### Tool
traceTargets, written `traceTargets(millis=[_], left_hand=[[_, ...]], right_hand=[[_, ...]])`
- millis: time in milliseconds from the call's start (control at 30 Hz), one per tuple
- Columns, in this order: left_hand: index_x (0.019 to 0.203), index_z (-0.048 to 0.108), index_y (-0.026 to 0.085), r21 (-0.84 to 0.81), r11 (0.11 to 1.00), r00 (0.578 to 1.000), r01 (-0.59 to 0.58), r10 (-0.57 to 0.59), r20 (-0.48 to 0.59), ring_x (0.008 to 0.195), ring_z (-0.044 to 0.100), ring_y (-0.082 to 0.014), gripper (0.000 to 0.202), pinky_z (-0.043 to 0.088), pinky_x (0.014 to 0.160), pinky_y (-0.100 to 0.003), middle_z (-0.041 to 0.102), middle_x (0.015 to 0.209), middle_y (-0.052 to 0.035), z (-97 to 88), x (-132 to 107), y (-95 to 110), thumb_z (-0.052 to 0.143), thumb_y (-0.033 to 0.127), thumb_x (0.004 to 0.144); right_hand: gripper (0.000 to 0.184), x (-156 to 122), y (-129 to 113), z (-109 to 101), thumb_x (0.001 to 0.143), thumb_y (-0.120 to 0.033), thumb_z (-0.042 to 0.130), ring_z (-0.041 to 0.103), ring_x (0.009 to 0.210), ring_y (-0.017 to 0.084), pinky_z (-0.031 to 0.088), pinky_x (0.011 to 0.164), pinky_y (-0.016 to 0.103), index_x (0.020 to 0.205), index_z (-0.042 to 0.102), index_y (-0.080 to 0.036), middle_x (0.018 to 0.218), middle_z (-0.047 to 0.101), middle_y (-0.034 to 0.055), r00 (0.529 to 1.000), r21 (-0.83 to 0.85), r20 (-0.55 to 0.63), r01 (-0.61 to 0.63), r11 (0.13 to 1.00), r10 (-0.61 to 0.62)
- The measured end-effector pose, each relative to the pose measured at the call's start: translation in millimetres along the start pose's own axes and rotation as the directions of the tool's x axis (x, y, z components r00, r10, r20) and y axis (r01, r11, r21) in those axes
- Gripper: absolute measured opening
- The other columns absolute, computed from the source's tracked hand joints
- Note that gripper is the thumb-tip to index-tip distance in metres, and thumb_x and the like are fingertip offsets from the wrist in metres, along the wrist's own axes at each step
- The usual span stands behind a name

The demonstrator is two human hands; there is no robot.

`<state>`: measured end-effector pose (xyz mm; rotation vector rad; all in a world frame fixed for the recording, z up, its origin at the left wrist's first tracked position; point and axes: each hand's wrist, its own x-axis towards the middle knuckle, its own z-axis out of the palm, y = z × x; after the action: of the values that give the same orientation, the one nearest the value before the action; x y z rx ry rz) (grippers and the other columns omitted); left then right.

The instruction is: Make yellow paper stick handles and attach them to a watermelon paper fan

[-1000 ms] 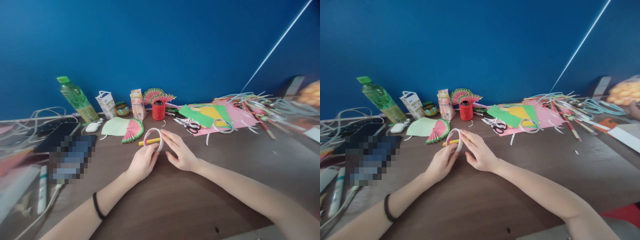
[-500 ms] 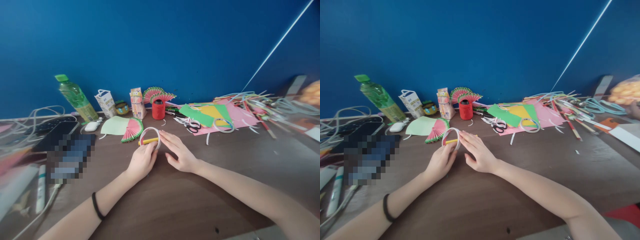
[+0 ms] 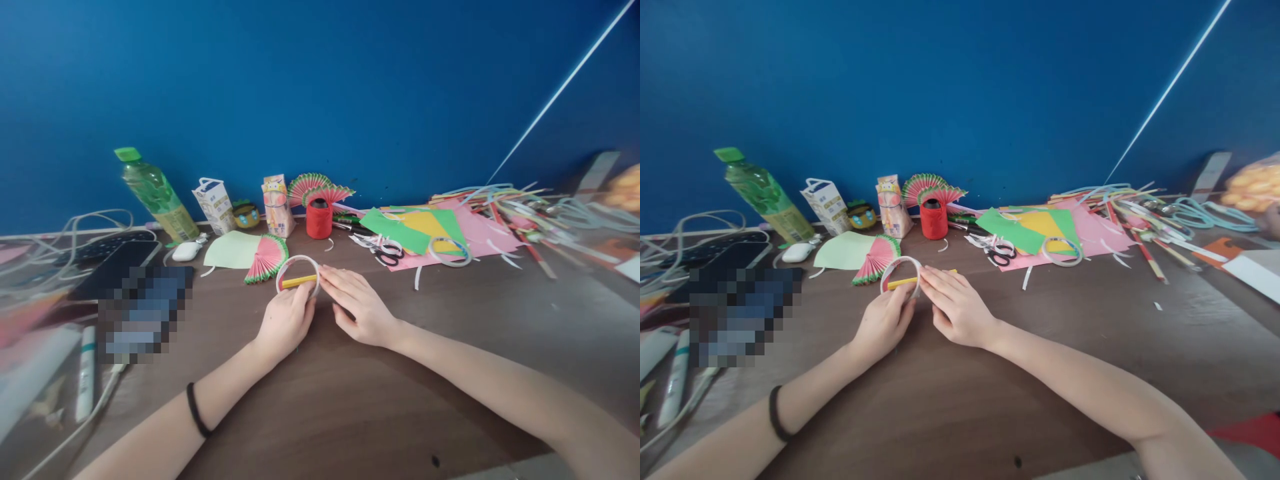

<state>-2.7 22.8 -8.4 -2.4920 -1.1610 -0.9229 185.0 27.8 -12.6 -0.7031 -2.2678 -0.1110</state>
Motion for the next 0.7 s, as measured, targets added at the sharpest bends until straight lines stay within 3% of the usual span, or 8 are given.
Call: traceTargets(millis=[267,433,567,700], left_hand=[[0.103,0.045,0.015,-0.048,0.998,0.999,0.034,-0.034,0.01,0.068,0.064,-0.0175,0.019,0.05,0.062,-0.029,0.066,0.076,-0.0059,-0.1,0.2,-0.8,0.036,0.015,0.087],[0.102,0.048,0.016,-0.095,0.994,0.997,0.047,-0.042,0.058,0.072,0.064,-0.0173,0.018,0.05,0.064,-0.029,0.065,0.078,-0.0058,-1.7,1.2,-0.5,0.037,0.016,0.087],[0.1,0.049,0.014,-0.115,0.992,0.997,0.044,-0.037,0.065,0.074,0.064,-0.0181,0.019,0.05,0.065,-0.029,0.066,0.08,-0.0071,-2.5,0.8,0.0,0.038,0.014,0.085],[0.098,0.051,0.015,-0.113,0.994,0.997,-0.005,0.014,0.074,0.072,0.064,-0.0178,0.018,0.05,0.066,-0.03,0.067,0.08,-0.0068,-2.6,0.8,0.6,0.04,0.014,0.084]], right_hand=[[0.039,0.3,0.2,-1.1,0.08,-0.005,0.041,0.046,0.122,0.02,0.043,0.096,0.042,0.117,0.047,-0.016,0.129,0.051,0.015,0.998,0.12,-0.031,-0.056,0.991,0.06],[0.025,-0.5,0.8,-1.8,0.079,-0.006,0.045,0.052,0.112,0.02,0.045,0.091,0.041,0.098,0.047,-0.02,0.118,0.055,0.0117,0.988,0.26,-0.064,-0.117,0.958,0.138],[0.023,0.7,0.9,-0.8,0.079,-0.011,0.049,0.055,0.1,0.021,0.047,0.084,0.04,0.099,0.044,-0.021,0.101,0.056,0.0094,0.961,0.291,-0.144,-0.188,0.938,0.237],[0.021,2.6,0.7,0.8,0.081,-0.017,0.053,0.055,0.088,0.02,0.048,0.076,0.037,0.101,0.046,-0.021,0.095,0.056,0.0077,0.961,0.249,-0.077,-0.239,0.939,0.265]])
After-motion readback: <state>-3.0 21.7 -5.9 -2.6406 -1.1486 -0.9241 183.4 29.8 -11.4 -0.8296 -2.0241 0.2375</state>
